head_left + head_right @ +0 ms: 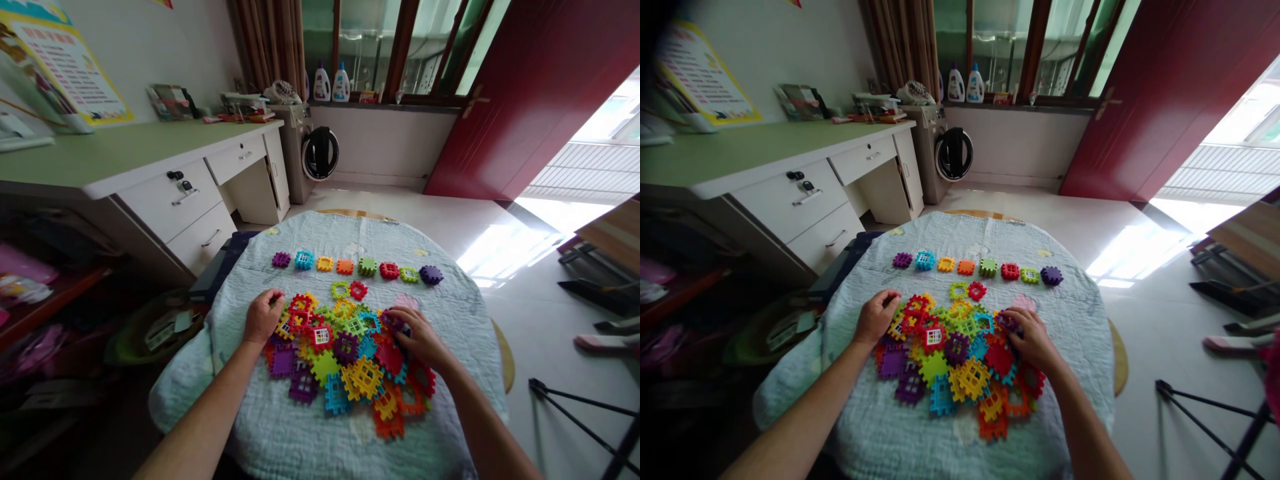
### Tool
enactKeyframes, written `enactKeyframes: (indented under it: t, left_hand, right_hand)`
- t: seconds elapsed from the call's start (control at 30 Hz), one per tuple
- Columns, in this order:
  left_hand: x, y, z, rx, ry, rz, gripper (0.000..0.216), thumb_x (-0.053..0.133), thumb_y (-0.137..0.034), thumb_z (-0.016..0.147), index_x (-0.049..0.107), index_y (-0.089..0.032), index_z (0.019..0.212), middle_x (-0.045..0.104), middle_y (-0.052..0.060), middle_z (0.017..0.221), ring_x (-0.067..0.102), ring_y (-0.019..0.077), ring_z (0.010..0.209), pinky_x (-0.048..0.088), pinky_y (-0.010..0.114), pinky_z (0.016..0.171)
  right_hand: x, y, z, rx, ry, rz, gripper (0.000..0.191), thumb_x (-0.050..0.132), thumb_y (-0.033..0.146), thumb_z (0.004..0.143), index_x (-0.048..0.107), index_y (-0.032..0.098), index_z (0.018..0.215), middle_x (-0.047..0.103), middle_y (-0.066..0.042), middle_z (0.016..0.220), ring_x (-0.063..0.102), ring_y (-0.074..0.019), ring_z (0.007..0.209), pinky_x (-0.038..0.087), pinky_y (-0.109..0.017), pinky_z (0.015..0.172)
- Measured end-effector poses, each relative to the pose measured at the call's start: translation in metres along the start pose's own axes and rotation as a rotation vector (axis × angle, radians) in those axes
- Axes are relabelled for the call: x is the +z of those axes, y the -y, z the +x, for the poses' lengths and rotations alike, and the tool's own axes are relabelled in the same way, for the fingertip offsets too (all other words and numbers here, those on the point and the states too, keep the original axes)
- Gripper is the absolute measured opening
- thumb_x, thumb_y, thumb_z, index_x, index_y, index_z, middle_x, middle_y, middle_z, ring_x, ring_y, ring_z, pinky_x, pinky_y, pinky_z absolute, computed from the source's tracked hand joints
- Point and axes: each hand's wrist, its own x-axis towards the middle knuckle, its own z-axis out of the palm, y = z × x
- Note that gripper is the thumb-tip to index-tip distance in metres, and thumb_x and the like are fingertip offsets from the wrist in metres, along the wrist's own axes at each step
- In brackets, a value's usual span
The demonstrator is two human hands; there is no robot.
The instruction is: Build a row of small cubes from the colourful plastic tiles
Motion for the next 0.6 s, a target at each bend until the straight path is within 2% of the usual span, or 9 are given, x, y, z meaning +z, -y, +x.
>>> enactKeyframes:
  t: [0.1,0.2,0.3,0.37,0.47,0.6]
  left_hand:
    - [0.000,0.000,-0.001,0.007,0.000,0.015,0.024,0.049,-0.039,0.080,0.065,-0.021,0.082,0.073,0.005,0.086,0.067,0.0215,0.084,0.052,0.033,0.087]
    - [0.000,0.000,-0.001,0.014,0.001,0.028,0.022,0.049,-0.038,0.079,0.065,-0.022,0.081,0.073,0.005,0.086,0.067,0.0217,0.084,0.052,0.033,0.087]
    - [0.000,0.000,-0.001,0.021,-0.006,0.031,0.021,0.049,-0.037,0.078,0.064,-0.022,0.081,0.073,0.005,0.085,0.067,0.0216,0.084,0.053,0.033,0.087]
    - [0.000,0.000,0.000,0.025,-0.007,0.036,0.021,0.049,-0.037,0.078,0.064,-0.022,0.080,0.073,0.005,0.085,0.067,0.0215,0.083,0.053,0.033,0.086]
    - [0.000,0.000,0.000,0.029,-0.006,0.044,0.020,0.049,-0.036,0.078,0.064,-0.022,0.081,0.072,0.004,0.084,0.067,0.0214,0.083,0.053,0.032,0.085]
    - [0.001,0.001,0.001,0.029,-0.007,0.049,0.021,0.049,-0.035,0.077,0.065,-0.022,0.082,0.072,0.005,0.085,0.067,0.0216,0.083,0.053,0.033,0.086]
  right_hand:
    - [0.006,0.001,0.003,0.032,-0.068,0.046,0.034,0.056,0.033,0.082,0.070,0.024,0.111,0.068,-0.008,0.121,0.057,-0.0272,0.115,0.037,-0.049,0.106]
    - [0.007,0.001,0.009,0.077,-0.135,0.128,0.034,0.050,0.043,0.088,0.071,0.023,0.105,0.071,-0.008,0.110,0.060,-0.0255,0.106,0.042,-0.044,0.100]
    - [0.006,0.004,0.017,0.139,-0.206,0.188,0.041,0.049,0.055,0.087,0.070,0.021,0.078,0.068,-0.007,0.087,0.060,-0.0216,0.085,0.047,-0.035,0.084]
    - [0.006,0.006,0.021,0.188,-0.226,0.242,0.044,0.051,0.059,0.084,0.066,0.021,0.066,0.061,-0.004,0.072,0.055,-0.0184,0.072,0.046,-0.031,0.072]
    - [0.005,0.010,0.026,0.230,-0.165,0.372,0.041,0.056,0.059,0.081,0.064,0.021,0.068,0.053,0.001,0.061,0.046,-0.0143,0.061,0.039,-0.026,0.058]
    - [0.001,0.019,0.028,0.248,-0.036,0.520,0.037,0.060,0.054,0.078,0.059,0.020,0.065,0.046,0.004,0.055,0.039,-0.0102,0.053,0.032,-0.025,0.052]
